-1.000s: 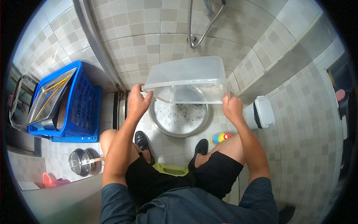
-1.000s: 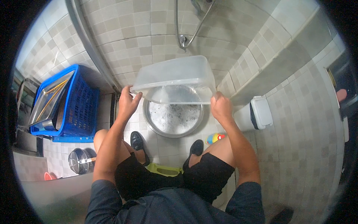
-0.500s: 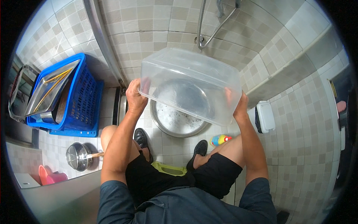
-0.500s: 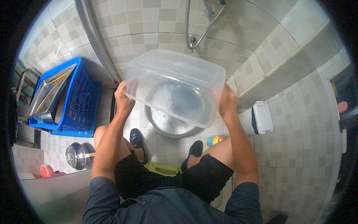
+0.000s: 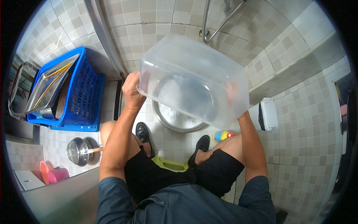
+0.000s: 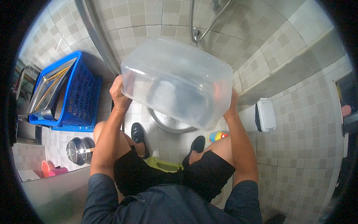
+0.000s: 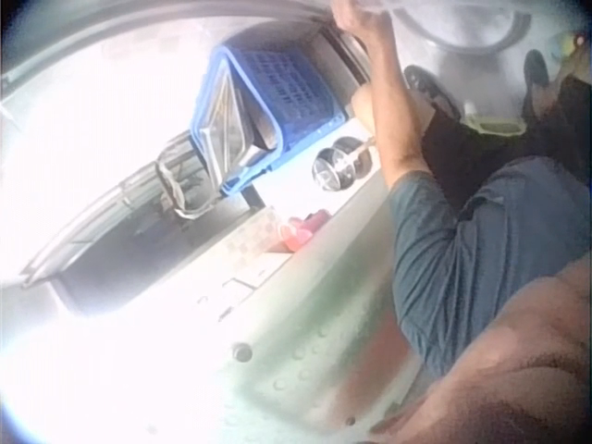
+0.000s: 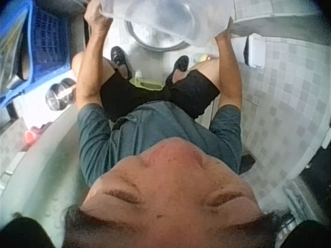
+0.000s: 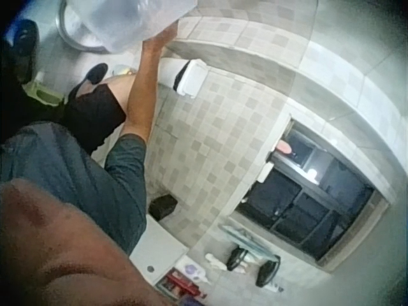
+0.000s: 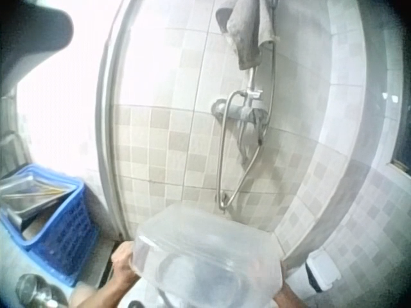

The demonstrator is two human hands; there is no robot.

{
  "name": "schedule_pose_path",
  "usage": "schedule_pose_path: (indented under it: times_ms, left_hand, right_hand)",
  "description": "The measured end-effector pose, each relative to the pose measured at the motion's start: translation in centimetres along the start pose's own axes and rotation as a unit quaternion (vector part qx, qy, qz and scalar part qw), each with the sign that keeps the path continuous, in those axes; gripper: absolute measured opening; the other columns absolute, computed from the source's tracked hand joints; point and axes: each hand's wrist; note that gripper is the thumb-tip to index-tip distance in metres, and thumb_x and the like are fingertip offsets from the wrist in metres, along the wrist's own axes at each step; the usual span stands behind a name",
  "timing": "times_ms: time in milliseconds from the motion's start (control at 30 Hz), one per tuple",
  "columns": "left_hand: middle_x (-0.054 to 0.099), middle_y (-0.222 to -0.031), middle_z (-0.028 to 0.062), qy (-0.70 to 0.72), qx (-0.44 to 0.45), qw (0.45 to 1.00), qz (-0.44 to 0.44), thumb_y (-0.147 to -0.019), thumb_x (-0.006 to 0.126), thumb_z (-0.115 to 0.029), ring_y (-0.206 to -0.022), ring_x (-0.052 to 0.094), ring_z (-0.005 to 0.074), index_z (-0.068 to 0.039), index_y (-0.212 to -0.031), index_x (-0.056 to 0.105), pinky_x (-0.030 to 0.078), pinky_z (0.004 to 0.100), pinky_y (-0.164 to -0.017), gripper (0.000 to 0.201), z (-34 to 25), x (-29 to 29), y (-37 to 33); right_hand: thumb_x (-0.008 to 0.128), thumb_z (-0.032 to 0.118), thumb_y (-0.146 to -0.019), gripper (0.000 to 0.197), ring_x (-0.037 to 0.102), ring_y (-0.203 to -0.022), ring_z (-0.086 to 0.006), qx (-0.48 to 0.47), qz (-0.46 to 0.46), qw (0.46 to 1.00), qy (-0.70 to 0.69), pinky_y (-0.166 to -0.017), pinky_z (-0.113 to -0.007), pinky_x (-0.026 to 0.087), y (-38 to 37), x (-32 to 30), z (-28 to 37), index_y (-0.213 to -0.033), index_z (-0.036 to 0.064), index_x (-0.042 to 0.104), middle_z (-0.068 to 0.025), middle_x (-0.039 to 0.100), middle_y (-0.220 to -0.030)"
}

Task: The person cleans a plastic container using a sponge in a basin of soapy water, then rinses it with a shower head.

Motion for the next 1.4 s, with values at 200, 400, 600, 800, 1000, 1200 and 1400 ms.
schedule_pose_path:
  times_ms: [200,400,600,800,1000,1200,1400]
  left_hand:
    - [0.072,-0.089,0.0173,0.029,-0.097,0.995,0.015,-0.083,0.075,-0.009,-0.081,0.072,0.0329,-0.002,-0.098,0.073,0.056,0.0367,-0.075,0.016,0.2,0.3,0.3]
    - [0.070,-0.084,0.0179,0.032,-0.013,0.999,-0.012,-0.090,0.074,-0.016,-0.074,0.070,0.0329,-0.002,-0.098,0.074,0.054,0.0365,-0.069,0.017,0.0,0.6,-0.1]
    - [0.069,-0.083,0.0198,0.016,-0.100,0.994,0.040,-0.087,0.074,-0.017,-0.076,0.070,0.0346,-0.001,-0.098,0.073,0.055,0.0385,-0.070,0.019,0.1,0.1,0.1]
    - [0.072,-0.090,0.0208,-0.013,-0.078,0.996,0.032,-0.081,0.075,-0.012,-0.080,0.071,0.0380,-0.002,-0.098,0.074,0.057,0.0384,-0.074,0.020,0.1,1.1,0.0]
    - [0.072,-0.087,0.0196,0.013,-0.143,0.988,0.050,-0.084,0.076,-0.010,-0.076,0.072,0.0339,-0.001,-0.097,0.075,0.056,0.0357,-0.070,0.016,-0.1,2.0,0.6]
    - [0.071,-0.080,0.0223,0.015,-0.213,0.970,0.113,-0.089,0.073,-0.019,-0.071,0.072,0.0328,0.002,-0.098,0.074,0.055,0.0368,-0.069,0.023,0.7,1.7,0.9]
    - [0.072,-0.073,0.0105,0.087,-0.312,0.939,0.113,-0.096,0.070,-0.023,-0.069,0.069,0.0134,0.005,-0.102,0.072,0.053,0.0278,-0.064,0.029,0.5,1.2,0.3]
  right_hand:
    - [0.064,0.019,-0.094,0.018,0.069,-0.084,-0.0407,0.057,-0.002,0.997,-0.042,-0.068,-0.046,0.053,0.3,0.1,0.8,-0.103,0.0035,0.067,-0.0221,0.070,-0.094]
    - [0.054,0.029,-0.100,0.031,0.066,-0.091,-0.0435,0.006,0.034,0.998,0.060,-0.075,-0.048,0.051,1.9,1.2,-1.6,-0.114,0.0018,0.061,-0.0231,0.070,-0.098]
    - [0.054,0.026,-0.100,0.027,0.067,-0.086,-0.0407,0.182,0.062,0.979,-0.061,-0.073,-0.046,0.052,1.9,2.2,-1.1,-0.109,0.0025,0.064,-0.0208,0.070,-0.097]
    - [0.055,0.024,-0.100,0.024,0.065,-0.077,-0.0400,0.119,0.027,0.985,-0.118,-0.067,-0.046,0.051,2.7,3.8,-3.4,-0.100,0.0032,0.066,-0.0192,0.068,-0.089]
    - [0.051,0.020,-0.102,0.023,0.068,-0.085,-0.0365,0.085,0.047,0.995,-0.017,-0.071,-0.044,0.053,4.8,4.5,-4.8,-0.106,0.0051,0.068,-0.0193,0.069,-0.091]
    - [0.052,0.021,-0.099,0.020,0.066,-0.090,-0.0402,0.154,0.165,0.974,-0.019,-0.073,-0.043,0.052,5.4,5.4,-2.4,-0.099,0.0052,0.064,-0.0209,0.068,-0.095]
    - [0.065,0.023,-0.093,0.023,0.064,-0.083,-0.0179,0.350,0.095,0.872,-0.328,-0.073,-0.035,0.050,3.8,2.1,1.0,-0.099,0.0016,0.063,-0.0108,0.067,-0.085]
Point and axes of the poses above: each hand's wrist, its own y-axis away from the middle knuckle, its own x-axis out of the palm, z = x × y
